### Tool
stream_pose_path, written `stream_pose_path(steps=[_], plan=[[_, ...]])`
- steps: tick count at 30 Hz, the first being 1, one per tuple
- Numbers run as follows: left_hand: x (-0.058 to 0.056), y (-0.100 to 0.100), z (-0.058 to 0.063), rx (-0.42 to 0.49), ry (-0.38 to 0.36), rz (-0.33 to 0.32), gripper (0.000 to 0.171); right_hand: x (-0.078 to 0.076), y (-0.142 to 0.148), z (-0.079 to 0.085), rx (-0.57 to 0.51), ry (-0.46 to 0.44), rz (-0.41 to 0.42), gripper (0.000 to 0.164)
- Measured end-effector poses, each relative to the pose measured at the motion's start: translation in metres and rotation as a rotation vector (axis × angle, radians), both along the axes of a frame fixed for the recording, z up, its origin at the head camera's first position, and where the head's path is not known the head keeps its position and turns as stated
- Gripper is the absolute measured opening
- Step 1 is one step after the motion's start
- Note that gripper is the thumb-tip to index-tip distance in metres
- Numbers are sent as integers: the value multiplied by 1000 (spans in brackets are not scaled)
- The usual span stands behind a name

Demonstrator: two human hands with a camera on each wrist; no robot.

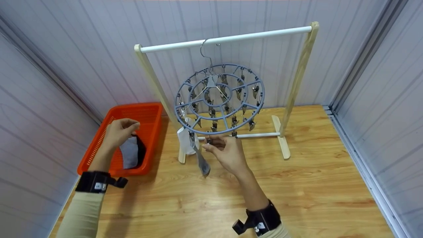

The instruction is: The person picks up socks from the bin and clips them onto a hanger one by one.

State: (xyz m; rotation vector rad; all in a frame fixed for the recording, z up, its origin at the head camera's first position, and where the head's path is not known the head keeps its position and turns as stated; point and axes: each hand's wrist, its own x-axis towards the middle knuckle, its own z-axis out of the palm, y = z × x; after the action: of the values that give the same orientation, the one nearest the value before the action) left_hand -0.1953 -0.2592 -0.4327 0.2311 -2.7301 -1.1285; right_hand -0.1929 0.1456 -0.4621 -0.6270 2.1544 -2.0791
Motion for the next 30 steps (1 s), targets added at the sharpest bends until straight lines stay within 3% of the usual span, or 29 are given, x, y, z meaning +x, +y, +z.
stream_pose_path(steps=[5, 15, 19, 30], plan=[[-18, -24, -8, -82, -140, 64, 34, -2, 0, 0, 4, -9, 1, 28], [-37, -57, -29, -241, -294, 131, 28, -3, 1, -1, 23, -16, -9, 31], [-41, -66, -35, -256, -326, 111, 28, -4, 0, -1, 27, -11, -13, 30], [-46, -79, -36, -227, -413, 63, 22, -4, -1, -2, -4, -9, -14, 27]])
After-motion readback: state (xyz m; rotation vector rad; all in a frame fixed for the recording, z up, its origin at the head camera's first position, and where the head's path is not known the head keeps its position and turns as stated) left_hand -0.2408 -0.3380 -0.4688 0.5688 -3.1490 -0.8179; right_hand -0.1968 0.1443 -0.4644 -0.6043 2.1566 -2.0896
